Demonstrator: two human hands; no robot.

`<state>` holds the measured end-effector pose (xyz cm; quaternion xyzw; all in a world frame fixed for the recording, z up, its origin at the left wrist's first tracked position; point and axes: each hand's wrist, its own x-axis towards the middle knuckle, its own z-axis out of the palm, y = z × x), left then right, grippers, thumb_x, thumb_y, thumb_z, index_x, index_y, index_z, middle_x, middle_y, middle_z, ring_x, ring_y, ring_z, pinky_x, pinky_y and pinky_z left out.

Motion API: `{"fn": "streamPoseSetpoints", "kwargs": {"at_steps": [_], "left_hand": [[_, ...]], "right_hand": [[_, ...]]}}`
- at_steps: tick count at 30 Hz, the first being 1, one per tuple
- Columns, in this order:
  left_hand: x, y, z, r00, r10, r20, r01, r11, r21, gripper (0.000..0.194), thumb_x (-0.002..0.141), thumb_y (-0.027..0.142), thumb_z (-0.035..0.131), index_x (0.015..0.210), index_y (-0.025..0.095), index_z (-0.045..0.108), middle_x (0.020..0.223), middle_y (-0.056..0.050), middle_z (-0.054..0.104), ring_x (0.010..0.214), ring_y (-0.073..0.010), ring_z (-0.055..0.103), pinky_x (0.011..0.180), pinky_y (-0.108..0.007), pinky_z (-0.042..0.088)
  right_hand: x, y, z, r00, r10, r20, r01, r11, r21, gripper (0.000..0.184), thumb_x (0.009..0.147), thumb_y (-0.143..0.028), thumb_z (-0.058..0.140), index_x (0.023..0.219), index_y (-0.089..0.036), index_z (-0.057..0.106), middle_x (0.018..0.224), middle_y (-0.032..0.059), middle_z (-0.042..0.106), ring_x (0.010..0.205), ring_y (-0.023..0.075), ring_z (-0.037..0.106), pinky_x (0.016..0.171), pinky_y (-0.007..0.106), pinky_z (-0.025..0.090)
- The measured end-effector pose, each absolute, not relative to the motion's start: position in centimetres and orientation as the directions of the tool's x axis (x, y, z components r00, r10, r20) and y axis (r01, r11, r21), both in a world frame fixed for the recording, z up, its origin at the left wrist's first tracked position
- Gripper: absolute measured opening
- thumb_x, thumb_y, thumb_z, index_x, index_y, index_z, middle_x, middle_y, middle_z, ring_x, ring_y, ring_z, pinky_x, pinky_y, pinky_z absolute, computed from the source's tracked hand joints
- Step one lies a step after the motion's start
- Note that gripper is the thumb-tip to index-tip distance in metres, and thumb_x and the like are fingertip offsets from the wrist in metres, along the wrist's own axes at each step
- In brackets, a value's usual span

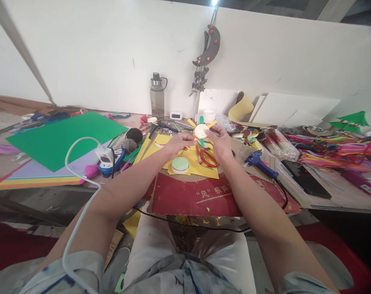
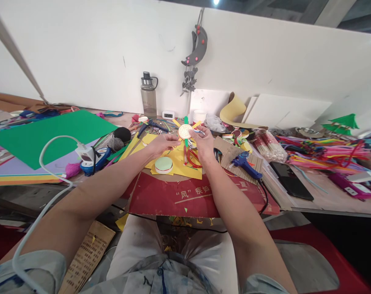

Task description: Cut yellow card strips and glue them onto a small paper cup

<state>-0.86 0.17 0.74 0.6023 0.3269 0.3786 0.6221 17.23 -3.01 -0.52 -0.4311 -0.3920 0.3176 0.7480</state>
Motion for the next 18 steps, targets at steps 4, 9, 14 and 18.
{"fn": "streamPoseSetpoints", "kwargs": {"at_steps": [4,9,14,18], "left_hand": [[-1.0,0.2,0.9,0.578,0.810,0.102,-0.131,-0.031,0.991,0.042,0.057,0.038,0.095,0.090,0.019,0.080,0.100,-0.005,0.074,0.088,-0.0140,0.055,0.077,-0.029,0.037],[-0.4,0.4,0.5,0.501,0.854,0.140,-0.269,0.000,0.963,0.045,0.053,0.040,0.098,0.085,0.015,0.078,0.079,-0.002,0.068,0.070,-0.0092,0.048,0.067,-0.026,0.034],[-0.8,0.8,0.8,0.388,0.913,0.129,-0.336,0.010,0.942,0.039,0.053,0.036,0.097,0.076,0.014,0.074,0.076,-0.001,0.067,0.068,-0.0087,0.054,0.062,-0.024,0.035],[-1.5,1.4,1.0,0.324,0.943,0.077,-0.355,0.046,0.934,0.039,0.051,0.031,0.097,0.078,0.015,0.074,0.078,-0.002,0.068,0.071,-0.0092,0.057,0.062,-0.023,0.038]], "right_hand": [[17.1,-3.5,-0.3,0.430,0.833,0.347,-0.102,0.427,-0.899,0.065,0.055,-0.045,0.093,0.106,-0.023,0.059,0.079,-0.0023,0.072,0.075,0.0174,0.069,0.074,0.032,0.057],[16.4,-3.8,-0.3,0.322,0.876,0.359,-0.097,0.408,-0.908,0.070,0.055,-0.052,0.094,0.108,-0.025,0.055,0.081,-0.0036,0.073,0.078,0.0176,0.070,0.077,0.032,0.057],[17.4,-3.3,-0.5,0.407,0.844,0.349,-0.041,0.398,-0.916,0.057,0.068,-0.063,0.081,0.103,-0.024,0.060,0.096,0.0000,0.073,0.078,0.0129,0.064,0.069,0.026,0.051],[18.4,-3.2,-0.4,0.519,0.782,0.345,0.050,0.375,-0.926,0.044,0.067,-0.058,0.080,0.085,-0.022,0.062,0.071,-0.0045,0.063,0.061,0.0099,0.050,0.060,0.024,0.042]]}}
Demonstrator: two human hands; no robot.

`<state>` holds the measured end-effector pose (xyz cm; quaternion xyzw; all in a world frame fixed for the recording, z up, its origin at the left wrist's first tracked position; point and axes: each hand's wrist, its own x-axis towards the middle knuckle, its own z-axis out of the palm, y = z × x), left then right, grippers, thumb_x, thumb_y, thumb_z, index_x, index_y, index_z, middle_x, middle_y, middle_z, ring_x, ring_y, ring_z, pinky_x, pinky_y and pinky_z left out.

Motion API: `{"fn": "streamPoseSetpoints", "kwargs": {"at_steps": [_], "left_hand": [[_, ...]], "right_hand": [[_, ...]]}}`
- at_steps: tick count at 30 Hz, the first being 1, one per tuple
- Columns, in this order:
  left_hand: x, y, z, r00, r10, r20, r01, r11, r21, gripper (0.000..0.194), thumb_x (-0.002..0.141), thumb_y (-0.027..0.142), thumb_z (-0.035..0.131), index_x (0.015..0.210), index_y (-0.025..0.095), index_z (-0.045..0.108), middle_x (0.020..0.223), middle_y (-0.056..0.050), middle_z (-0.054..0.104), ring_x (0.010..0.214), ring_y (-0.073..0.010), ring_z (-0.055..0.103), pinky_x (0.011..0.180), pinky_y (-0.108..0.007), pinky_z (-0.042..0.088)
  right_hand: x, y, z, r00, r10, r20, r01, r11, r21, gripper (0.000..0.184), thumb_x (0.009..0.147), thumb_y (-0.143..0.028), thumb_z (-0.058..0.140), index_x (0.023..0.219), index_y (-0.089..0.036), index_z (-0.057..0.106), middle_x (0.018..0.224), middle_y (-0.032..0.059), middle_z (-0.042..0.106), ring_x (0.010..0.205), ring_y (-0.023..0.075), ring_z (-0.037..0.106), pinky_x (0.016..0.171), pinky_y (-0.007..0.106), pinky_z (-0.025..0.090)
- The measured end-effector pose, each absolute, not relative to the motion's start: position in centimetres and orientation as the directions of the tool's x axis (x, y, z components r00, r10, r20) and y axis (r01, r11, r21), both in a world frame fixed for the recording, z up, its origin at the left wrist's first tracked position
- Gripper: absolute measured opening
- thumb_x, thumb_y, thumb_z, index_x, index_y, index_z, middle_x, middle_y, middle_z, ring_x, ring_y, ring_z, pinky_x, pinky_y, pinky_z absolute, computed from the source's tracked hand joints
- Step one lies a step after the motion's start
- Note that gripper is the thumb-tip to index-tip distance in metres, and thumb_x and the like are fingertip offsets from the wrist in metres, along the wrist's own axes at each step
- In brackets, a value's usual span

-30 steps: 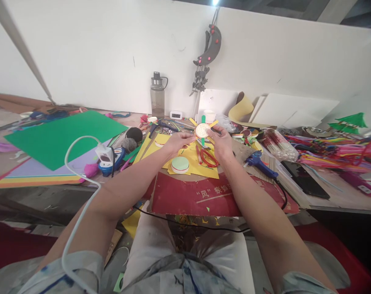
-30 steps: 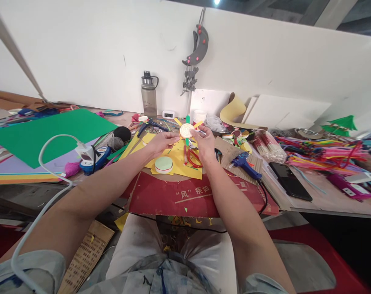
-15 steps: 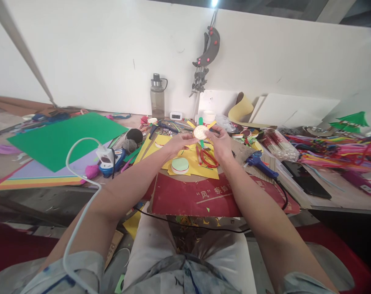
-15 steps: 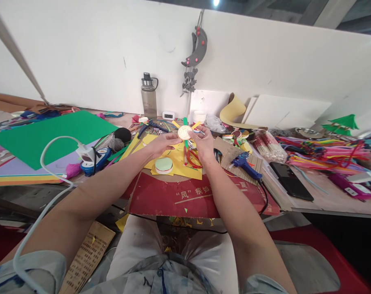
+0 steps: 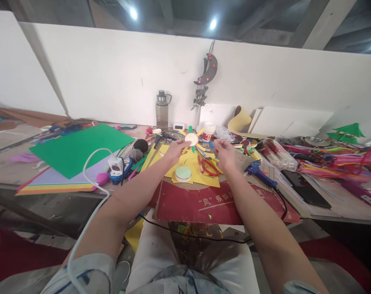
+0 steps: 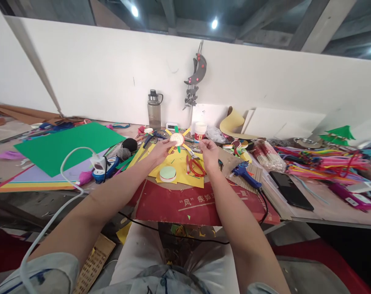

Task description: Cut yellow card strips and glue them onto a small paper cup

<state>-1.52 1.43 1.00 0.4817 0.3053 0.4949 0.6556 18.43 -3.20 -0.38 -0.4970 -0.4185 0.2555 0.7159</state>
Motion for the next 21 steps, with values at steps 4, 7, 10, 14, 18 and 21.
{"fn": "streamPoseSetpoints", "kwargs": {"at_steps": [4,7,10,14,18,21], "left_hand": [[-2.1,2.5,0.8,0.303,0.952,0.049,-0.394,0.079,0.916,0.039,0.051,0.024,0.096,0.080,0.015,0.072,0.080,-0.002,0.069,0.069,-0.0085,0.058,0.062,-0.023,0.039],[-2.2,3.3,0.5,0.303,0.951,0.062,-0.423,0.076,0.903,0.036,0.054,0.021,0.093,0.080,0.014,0.070,0.076,-0.001,0.068,0.066,-0.0082,0.057,0.060,-0.023,0.038],[-2.1,3.8,0.2,0.310,0.949,0.061,-0.441,0.087,0.893,0.030,0.059,0.021,0.090,0.079,0.014,0.068,0.074,-0.001,0.066,0.066,-0.0091,0.059,0.061,-0.024,0.041],[-1.9,4.2,0.0,0.310,0.949,0.058,-0.450,0.093,0.888,0.030,0.058,0.017,0.088,0.081,0.014,0.068,0.073,0.001,0.066,0.064,-0.0071,0.058,0.058,-0.021,0.042],[-1.8,4.3,0.1,0.319,0.945,0.078,-0.457,0.081,0.886,0.029,0.058,0.015,0.085,0.080,0.014,0.066,0.071,0.000,0.065,0.061,-0.0080,0.057,0.052,-0.021,0.037],[-2.0,4.3,0.2,0.306,0.949,0.071,-0.454,0.080,0.888,0.029,0.058,0.015,0.083,0.079,0.014,0.064,0.070,0.000,0.065,0.061,-0.0086,0.058,0.051,-0.022,0.036]], "right_hand": [[19.4,-5.2,-0.7,0.525,0.779,0.342,0.089,0.349,-0.933,0.043,0.071,-0.061,0.075,0.077,-0.020,0.063,0.063,-0.0026,0.061,0.059,0.0115,0.048,0.059,0.026,0.040],[22.1,-8.2,-1.4,0.499,0.778,0.382,0.227,0.309,-0.924,0.043,0.073,-0.061,0.075,0.077,-0.019,0.067,0.066,-0.0003,0.065,0.063,0.0132,0.054,0.064,0.028,0.043],[26.6,-12.0,-1.8,0.554,0.713,0.430,0.430,0.197,-0.881,0.046,0.077,-0.065,0.070,0.081,-0.019,0.068,0.070,0.0016,0.067,0.064,0.0154,0.057,0.066,0.031,0.047],[31.5,-16.7,-1.2,0.592,0.649,0.478,0.598,0.043,-0.800,0.041,0.083,-0.059,0.063,0.088,-0.019,0.070,0.074,0.0048,0.070,0.068,0.0189,0.063,0.069,0.033,0.049],[30.9,-19.1,-0.8,0.456,0.748,0.481,0.734,-0.011,-0.679,0.030,0.085,-0.045,0.059,0.093,-0.019,0.072,0.079,0.0085,0.075,0.072,0.0217,0.067,0.071,0.035,0.051],[28.0,-19.0,-1.0,0.304,0.844,0.442,0.807,0.019,-0.591,0.026,0.087,-0.039,0.058,0.096,-0.019,0.072,0.086,0.0098,0.078,0.077,0.0233,0.069,0.074,0.036,0.053]]}}
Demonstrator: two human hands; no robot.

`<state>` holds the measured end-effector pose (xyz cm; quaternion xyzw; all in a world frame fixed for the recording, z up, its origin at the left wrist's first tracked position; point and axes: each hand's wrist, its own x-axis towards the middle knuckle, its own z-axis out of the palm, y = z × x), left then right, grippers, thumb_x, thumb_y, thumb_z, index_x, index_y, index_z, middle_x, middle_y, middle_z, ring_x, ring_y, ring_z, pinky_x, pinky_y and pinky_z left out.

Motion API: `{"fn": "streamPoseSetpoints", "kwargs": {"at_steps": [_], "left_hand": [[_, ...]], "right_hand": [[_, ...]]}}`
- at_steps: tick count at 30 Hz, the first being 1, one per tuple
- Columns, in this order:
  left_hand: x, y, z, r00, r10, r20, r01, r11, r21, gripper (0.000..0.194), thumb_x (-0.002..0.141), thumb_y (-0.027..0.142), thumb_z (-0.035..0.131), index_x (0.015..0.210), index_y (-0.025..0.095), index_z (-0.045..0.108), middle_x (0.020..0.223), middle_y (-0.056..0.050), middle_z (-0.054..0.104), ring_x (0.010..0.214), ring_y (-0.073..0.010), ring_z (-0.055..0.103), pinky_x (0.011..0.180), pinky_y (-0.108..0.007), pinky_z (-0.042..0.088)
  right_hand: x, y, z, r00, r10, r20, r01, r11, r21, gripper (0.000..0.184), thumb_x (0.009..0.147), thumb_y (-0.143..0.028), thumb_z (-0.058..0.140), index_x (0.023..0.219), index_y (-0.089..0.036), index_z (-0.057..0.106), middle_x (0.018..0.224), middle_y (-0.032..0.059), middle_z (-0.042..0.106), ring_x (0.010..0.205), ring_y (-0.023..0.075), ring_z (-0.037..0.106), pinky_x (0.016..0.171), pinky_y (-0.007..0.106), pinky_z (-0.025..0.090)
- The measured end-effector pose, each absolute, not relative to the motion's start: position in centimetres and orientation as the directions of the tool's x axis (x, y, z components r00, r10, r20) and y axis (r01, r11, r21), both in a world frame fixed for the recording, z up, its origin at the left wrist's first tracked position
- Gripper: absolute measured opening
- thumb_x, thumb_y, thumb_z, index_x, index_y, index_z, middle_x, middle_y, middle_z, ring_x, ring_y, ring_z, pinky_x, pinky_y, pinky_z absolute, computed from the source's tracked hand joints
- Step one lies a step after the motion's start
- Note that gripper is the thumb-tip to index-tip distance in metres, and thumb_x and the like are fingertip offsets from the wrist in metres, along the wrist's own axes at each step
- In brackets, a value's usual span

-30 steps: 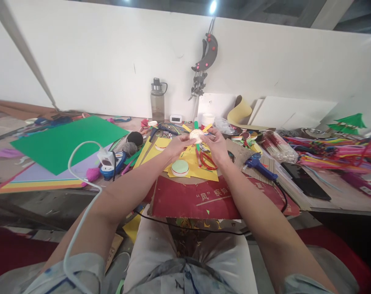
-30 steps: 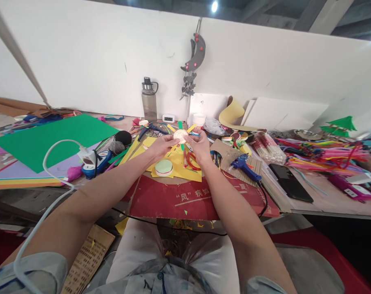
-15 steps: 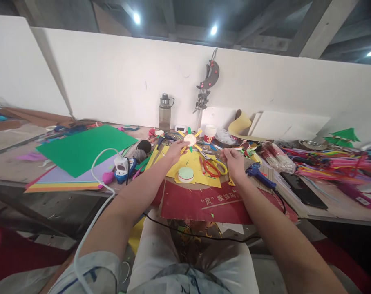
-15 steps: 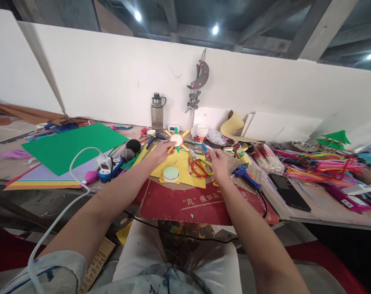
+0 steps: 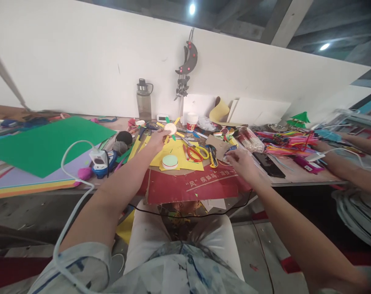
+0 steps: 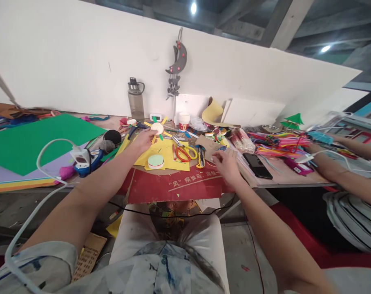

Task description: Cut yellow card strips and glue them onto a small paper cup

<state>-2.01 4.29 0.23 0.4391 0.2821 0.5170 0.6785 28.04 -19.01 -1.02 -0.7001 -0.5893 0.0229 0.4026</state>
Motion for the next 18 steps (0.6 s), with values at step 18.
{"fn": "streamPoseSetpoints", "kwargs": {"at_steps": [18], "left_hand": [[-2.3,4.5,0.0,0.260,0.963,0.066,-0.474,0.067,0.878,0.033,0.054,0.025,0.088,0.078,0.018,0.065,0.072,0.003,0.062,0.067,-0.0085,0.056,0.060,-0.021,0.042]], "right_hand": [[27.7,-19.0,-1.1,0.178,0.854,0.490,0.919,0.034,-0.393,0.022,0.093,-0.033,0.055,0.102,-0.021,0.071,0.102,0.0130,0.075,0.092,0.0266,0.067,0.088,0.041,0.053]]}}
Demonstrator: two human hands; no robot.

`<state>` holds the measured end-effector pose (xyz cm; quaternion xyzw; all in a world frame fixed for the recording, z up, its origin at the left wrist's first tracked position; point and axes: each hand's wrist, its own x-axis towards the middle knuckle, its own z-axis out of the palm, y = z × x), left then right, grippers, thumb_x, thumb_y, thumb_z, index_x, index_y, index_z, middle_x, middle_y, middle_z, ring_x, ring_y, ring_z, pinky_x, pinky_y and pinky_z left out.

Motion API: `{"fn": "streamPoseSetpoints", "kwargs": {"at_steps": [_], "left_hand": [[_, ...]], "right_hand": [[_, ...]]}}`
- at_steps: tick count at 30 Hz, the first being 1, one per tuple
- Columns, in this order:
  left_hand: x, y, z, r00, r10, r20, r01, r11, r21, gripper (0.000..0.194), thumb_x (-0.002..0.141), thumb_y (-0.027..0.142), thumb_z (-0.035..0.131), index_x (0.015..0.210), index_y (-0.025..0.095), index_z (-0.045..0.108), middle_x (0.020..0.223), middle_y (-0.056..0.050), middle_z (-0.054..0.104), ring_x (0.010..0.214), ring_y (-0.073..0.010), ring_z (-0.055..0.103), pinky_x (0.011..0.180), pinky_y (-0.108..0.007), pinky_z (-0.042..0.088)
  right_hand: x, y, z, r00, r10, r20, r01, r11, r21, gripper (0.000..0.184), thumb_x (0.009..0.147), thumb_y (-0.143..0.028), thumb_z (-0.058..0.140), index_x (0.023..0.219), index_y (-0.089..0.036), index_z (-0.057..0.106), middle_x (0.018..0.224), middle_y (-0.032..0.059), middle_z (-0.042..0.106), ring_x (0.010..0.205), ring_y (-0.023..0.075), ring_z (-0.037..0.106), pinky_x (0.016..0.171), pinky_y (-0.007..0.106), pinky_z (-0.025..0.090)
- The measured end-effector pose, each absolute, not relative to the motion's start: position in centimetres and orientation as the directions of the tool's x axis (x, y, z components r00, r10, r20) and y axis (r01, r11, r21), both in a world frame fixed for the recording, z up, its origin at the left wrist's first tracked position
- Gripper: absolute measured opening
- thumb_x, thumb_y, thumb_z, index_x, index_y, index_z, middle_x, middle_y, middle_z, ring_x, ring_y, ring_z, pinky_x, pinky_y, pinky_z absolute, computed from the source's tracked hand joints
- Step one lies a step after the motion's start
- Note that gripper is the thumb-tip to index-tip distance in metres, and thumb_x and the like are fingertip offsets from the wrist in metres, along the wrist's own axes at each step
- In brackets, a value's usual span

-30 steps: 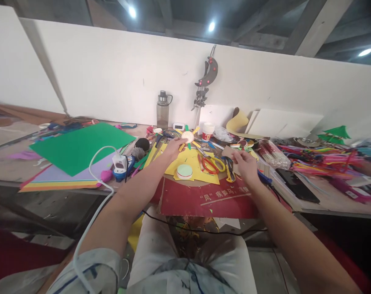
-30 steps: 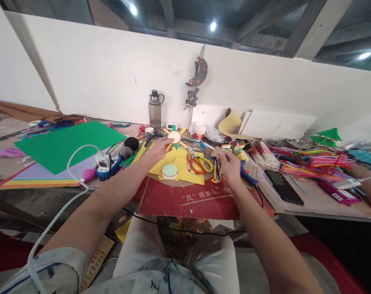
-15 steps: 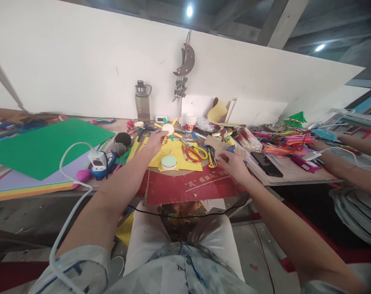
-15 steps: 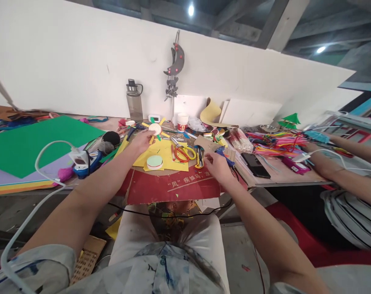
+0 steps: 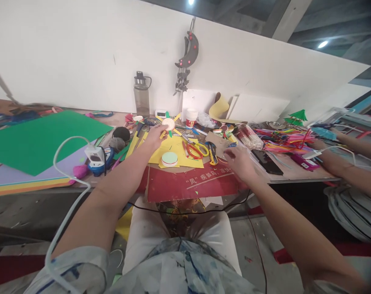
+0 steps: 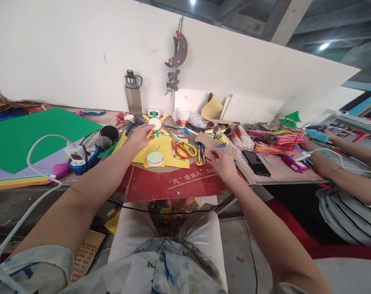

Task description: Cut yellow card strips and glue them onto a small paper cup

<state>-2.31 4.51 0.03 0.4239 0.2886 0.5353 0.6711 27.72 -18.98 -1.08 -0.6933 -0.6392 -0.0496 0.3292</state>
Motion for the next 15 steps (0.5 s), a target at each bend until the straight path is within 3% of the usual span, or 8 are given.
{"fn": "streamPoseSetpoints", "kwargs": {"at_steps": [4,8,15], "left_hand": [[-2.3,4.5,0.2,0.245,0.968,0.049,-0.466,0.073,0.882,0.031,0.055,0.024,0.084,0.077,0.019,0.064,0.071,0.003,0.062,0.066,-0.0090,0.055,0.060,-0.022,0.043],[-2.5,4.2,0.5,0.233,0.970,0.063,-0.488,0.060,0.871,0.029,0.055,0.024,0.082,0.075,0.018,0.062,0.072,0.002,0.061,0.065,-0.0089,0.053,0.058,-0.022,0.040],[-2.9,3.2,1.4,0.311,0.941,0.136,-0.480,0.032,0.877,0.033,0.052,0.021,0.087,0.074,0.017,0.062,0.078,0.000,0.064,0.075,-0.0106,0.056,0.057,-0.022,0.038]], "right_hand": [[22.7,-15.6,-0.7,0.053,0.912,0.407,0.933,0.100,-0.346,0.024,0.097,-0.026,0.053,0.113,-0.019,0.069,0.114,0.0146,0.073,0.102,0.0267,0.067,0.096,0.039,0.053],[19.4,-12.1,-0.6,0.089,0.970,0.224,0.979,-0.044,-0.199,0.034,0.098,-0.025,0.059,0.129,-0.012,0.064,0.133,0.0214,0.068,0.126,0.0312,0.063,0.110,0.042,0.047],[18.4,-9.0,-0.4,0.115,0.986,0.118,0.980,-0.094,-0.175,0.035,0.091,-0.017,0.068,0.125,-0.009,0.065,0.121,0.0251,0.074,0.115,0.0326,0.071,0.097,0.039,0.052]]}}
